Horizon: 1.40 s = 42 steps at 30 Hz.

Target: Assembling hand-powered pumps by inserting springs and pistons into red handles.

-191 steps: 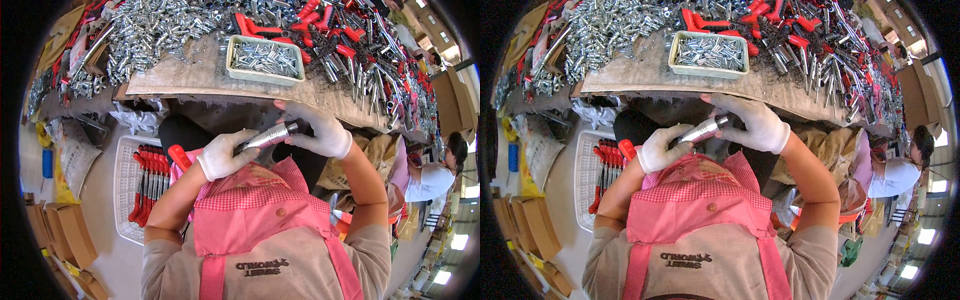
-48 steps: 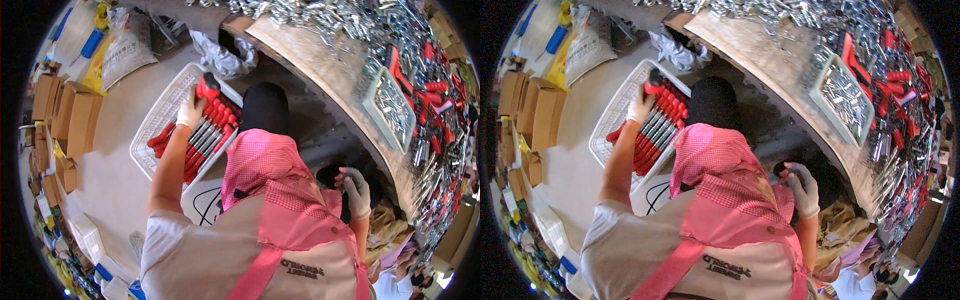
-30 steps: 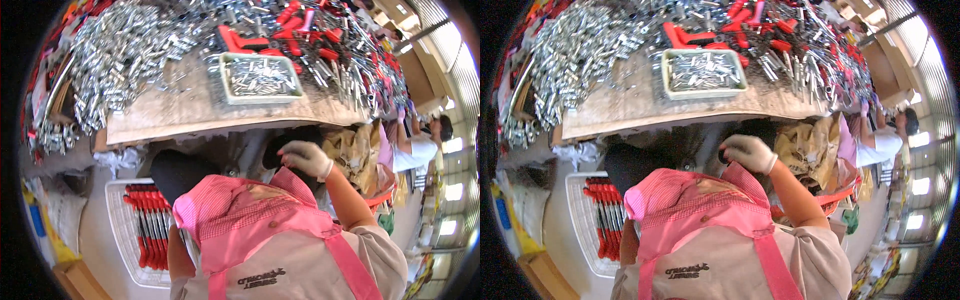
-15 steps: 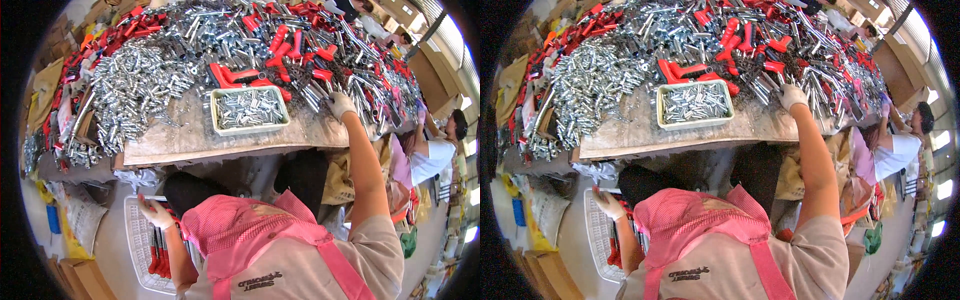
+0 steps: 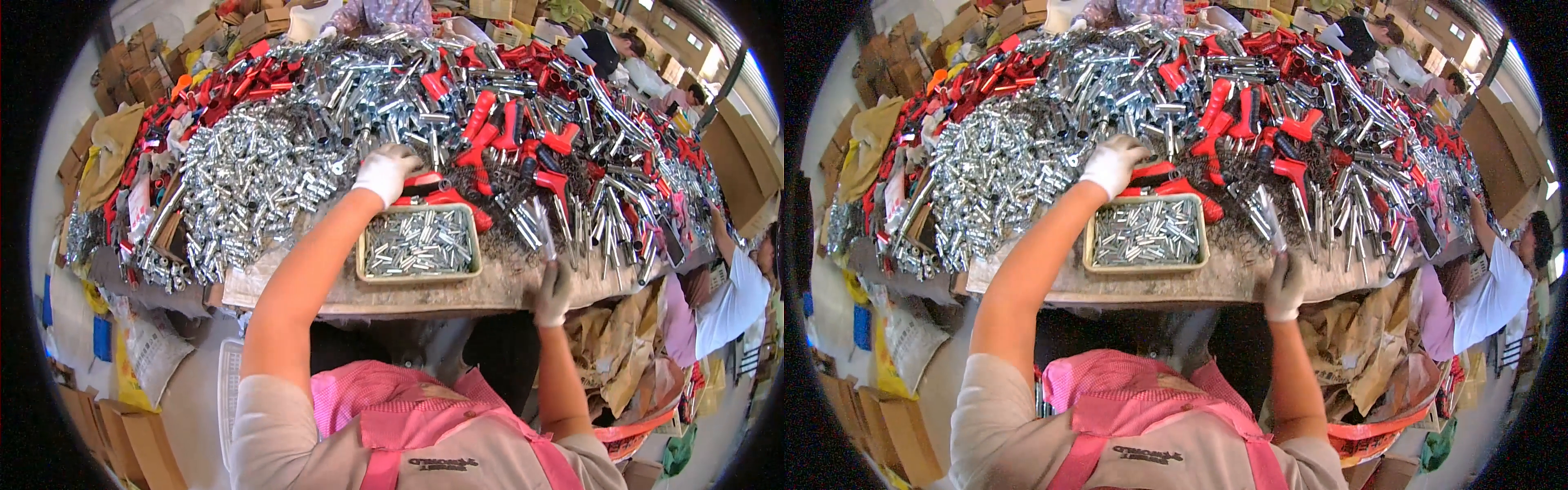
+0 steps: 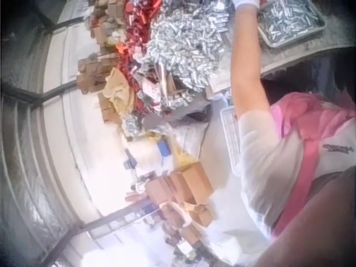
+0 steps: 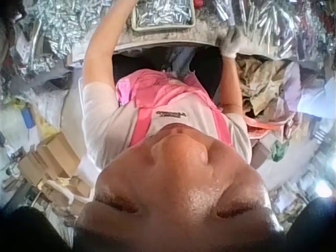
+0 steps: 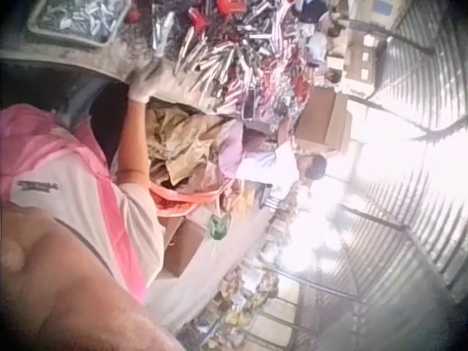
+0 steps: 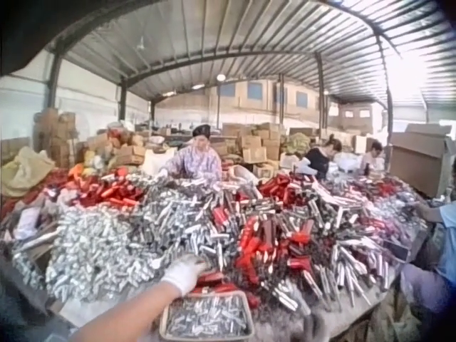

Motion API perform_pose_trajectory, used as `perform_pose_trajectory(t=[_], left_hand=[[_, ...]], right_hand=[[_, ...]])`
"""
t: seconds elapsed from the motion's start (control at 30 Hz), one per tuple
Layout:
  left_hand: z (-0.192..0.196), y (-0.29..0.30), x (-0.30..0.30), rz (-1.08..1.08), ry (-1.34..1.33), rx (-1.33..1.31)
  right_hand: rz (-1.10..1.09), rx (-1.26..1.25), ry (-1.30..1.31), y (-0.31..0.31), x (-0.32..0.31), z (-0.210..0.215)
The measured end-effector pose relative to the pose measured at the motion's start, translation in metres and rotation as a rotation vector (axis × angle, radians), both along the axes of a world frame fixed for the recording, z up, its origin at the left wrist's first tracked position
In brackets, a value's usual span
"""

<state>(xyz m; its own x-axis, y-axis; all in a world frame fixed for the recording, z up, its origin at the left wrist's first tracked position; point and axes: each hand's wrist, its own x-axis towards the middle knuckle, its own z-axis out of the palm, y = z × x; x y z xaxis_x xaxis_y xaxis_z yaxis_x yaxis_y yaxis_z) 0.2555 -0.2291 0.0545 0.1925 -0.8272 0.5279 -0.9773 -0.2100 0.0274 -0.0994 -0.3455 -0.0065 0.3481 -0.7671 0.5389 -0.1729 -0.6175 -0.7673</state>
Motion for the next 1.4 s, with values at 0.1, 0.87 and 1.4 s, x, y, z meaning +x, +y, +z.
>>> perform_pose_trajectory(t=[0.1,0.87,1.4], left_hand=[[0.005,-0.044,0.014,0.128,-0.178,0.436],[0.047,0.057,-0.107,0.099,1.721,-0.467],[-0.022,0.183,-0.197,-0.357,2.329,-0.676]], right_hand=[[-0.011,-0.094,0.106,0.013,-0.002,-0.009],[0.178,0.179,-0.098,0.015,-0.004,0.011],[0.814,-0.318,0.312,0.112,0.024,0.098]])
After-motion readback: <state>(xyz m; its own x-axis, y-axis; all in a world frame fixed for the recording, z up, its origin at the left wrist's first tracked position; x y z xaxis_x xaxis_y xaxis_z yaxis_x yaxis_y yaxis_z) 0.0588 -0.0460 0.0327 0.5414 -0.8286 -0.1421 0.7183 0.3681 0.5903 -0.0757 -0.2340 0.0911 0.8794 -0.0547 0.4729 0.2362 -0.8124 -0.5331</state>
